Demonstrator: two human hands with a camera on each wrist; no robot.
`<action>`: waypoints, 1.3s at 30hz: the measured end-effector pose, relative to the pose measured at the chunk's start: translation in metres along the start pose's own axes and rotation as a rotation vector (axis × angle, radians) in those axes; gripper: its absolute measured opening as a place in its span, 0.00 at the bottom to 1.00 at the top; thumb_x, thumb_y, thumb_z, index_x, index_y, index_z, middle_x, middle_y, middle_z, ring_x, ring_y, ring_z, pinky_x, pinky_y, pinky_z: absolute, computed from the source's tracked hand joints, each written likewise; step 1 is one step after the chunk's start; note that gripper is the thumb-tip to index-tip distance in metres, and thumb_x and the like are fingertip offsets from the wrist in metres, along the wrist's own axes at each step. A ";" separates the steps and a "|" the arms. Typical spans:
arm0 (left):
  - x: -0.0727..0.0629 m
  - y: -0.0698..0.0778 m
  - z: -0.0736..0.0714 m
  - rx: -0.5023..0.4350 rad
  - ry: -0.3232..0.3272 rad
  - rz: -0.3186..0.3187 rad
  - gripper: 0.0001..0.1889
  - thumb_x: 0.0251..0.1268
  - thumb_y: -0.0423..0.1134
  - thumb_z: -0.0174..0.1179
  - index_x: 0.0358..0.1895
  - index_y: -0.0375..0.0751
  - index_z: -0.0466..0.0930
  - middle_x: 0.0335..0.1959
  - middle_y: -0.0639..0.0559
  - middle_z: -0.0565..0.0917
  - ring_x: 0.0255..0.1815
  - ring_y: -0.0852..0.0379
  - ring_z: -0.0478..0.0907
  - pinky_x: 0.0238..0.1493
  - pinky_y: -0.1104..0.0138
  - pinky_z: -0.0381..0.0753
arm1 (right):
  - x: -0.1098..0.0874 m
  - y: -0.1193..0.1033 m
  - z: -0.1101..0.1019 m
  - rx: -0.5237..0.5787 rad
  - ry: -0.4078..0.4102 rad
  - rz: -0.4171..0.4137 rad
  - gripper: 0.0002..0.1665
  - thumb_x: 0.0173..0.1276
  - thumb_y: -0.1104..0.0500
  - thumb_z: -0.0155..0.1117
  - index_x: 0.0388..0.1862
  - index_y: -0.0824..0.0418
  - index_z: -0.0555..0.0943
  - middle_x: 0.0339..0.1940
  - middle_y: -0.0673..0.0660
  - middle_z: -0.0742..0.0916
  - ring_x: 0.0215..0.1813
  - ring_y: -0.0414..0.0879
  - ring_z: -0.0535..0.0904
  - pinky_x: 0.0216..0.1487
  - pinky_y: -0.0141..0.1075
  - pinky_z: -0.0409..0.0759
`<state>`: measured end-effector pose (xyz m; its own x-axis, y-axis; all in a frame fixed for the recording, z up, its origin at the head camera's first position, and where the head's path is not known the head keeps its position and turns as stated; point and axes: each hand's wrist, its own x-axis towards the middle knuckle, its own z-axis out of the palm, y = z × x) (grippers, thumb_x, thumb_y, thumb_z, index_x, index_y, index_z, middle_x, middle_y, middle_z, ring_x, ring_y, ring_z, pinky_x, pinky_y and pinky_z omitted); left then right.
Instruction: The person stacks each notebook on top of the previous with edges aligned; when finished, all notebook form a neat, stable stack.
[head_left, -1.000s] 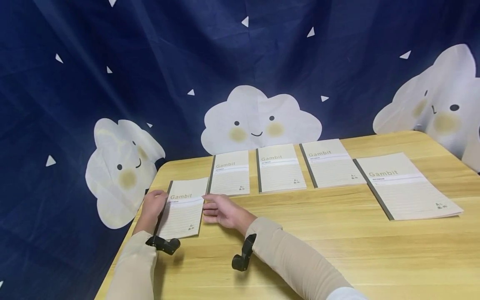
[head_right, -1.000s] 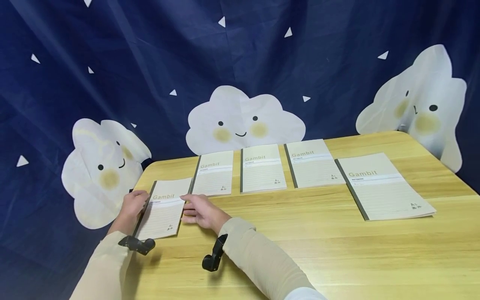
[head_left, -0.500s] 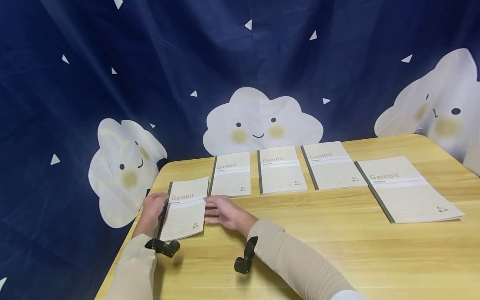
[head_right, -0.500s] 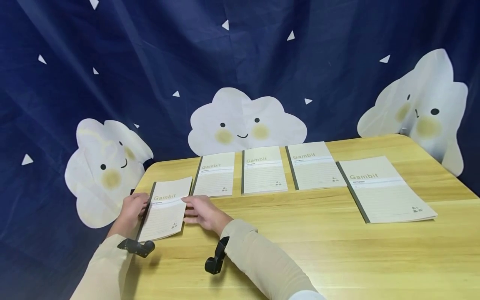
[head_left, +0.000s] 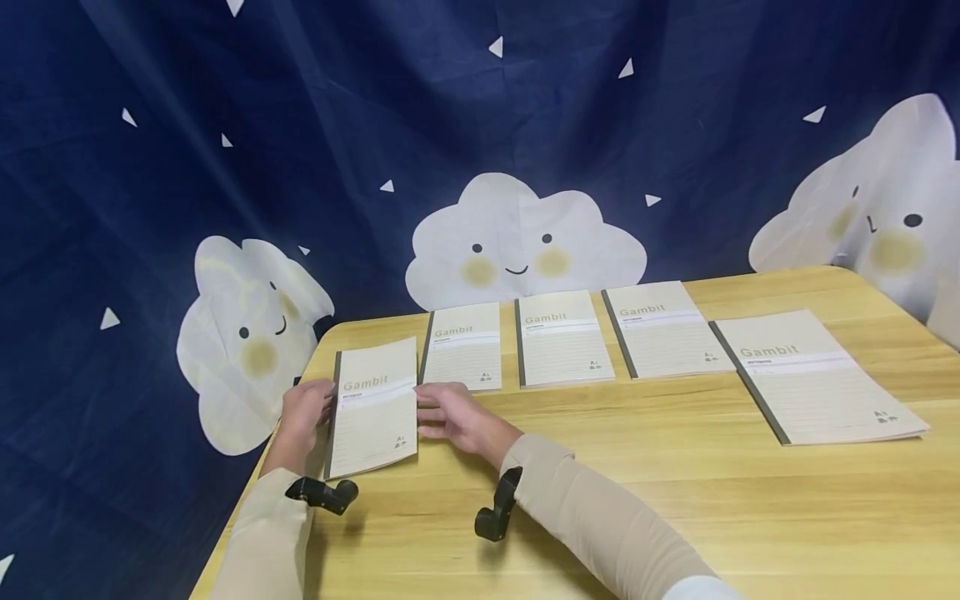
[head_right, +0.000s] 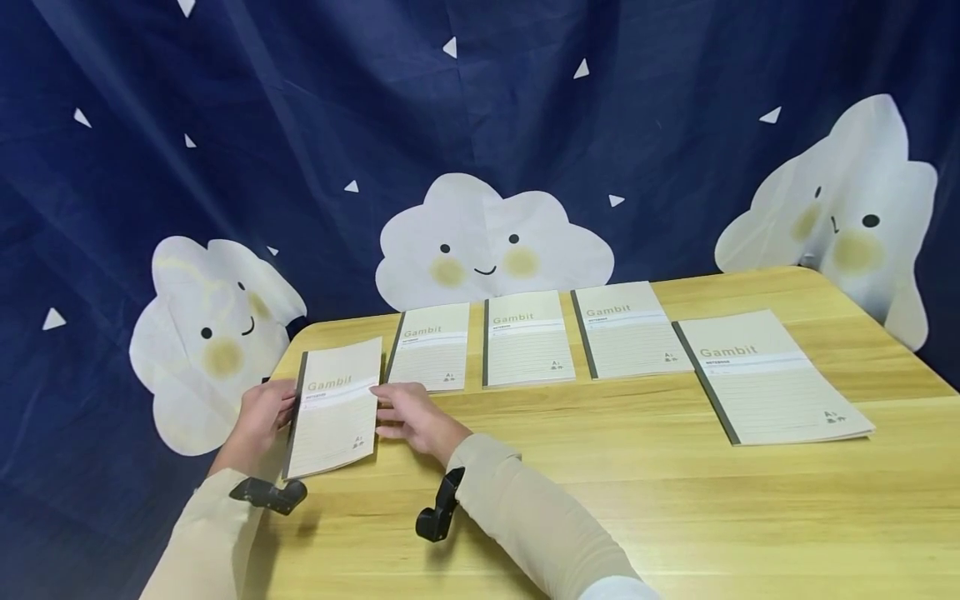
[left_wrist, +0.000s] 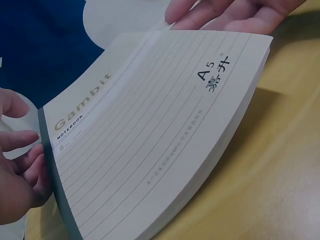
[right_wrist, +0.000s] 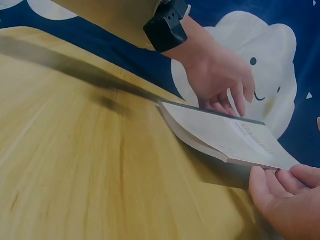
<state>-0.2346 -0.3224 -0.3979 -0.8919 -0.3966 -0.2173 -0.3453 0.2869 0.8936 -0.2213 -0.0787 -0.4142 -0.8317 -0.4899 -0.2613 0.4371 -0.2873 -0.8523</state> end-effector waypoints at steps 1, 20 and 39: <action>0.000 0.001 0.001 -0.015 -0.001 0.001 0.26 0.68 0.42 0.45 0.65 0.30 0.65 0.60 0.39 0.72 0.50 0.53 0.74 0.41 0.72 0.74 | 0.000 -0.001 -0.002 0.003 0.007 0.000 0.27 0.67 0.55 0.55 0.61 0.69 0.70 0.59 0.67 0.76 0.58 0.58 0.75 0.54 0.47 0.78; -0.006 0.016 0.024 -0.246 -0.197 0.039 0.25 0.70 0.35 0.48 0.66 0.26 0.62 0.47 0.50 0.77 0.42 0.63 0.76 0.44 0.74 0.77 | -0.010 -0.024 -0.041 0.052 0.019 -0.035 0.28 0.68 0.55 0.53 0.63 0.69 0.68 0.62 0.65 0.74 0.62 0.58 0.71 0.57 0.49 0.76; -0.017 0.033 0.082 -0.555 -0.317 0.122 0.24 0.68 0.26 0.48 0.67 0.30 0.62 0.51 0.46 0.73 0.40 0.60 0.76 0.41 0.71 0.77 | -0.028 -0.052 -0.088 0.157 0.100 -0.109 0.30 0.69 0.58 0.51 0.65 0.72 0.61 0.63 0.63 0.67 0.64 0.57 0.67 0.58 0.43 0.75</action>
<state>-0.2542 -0.2346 -0.3973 -0.9875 -0.0883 -0.1306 -0.1093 -0.2133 0.9709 -0.2512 0.0222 -0.4020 -0.9032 -0.3674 -0.2220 0.3845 -0.4622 -0.7991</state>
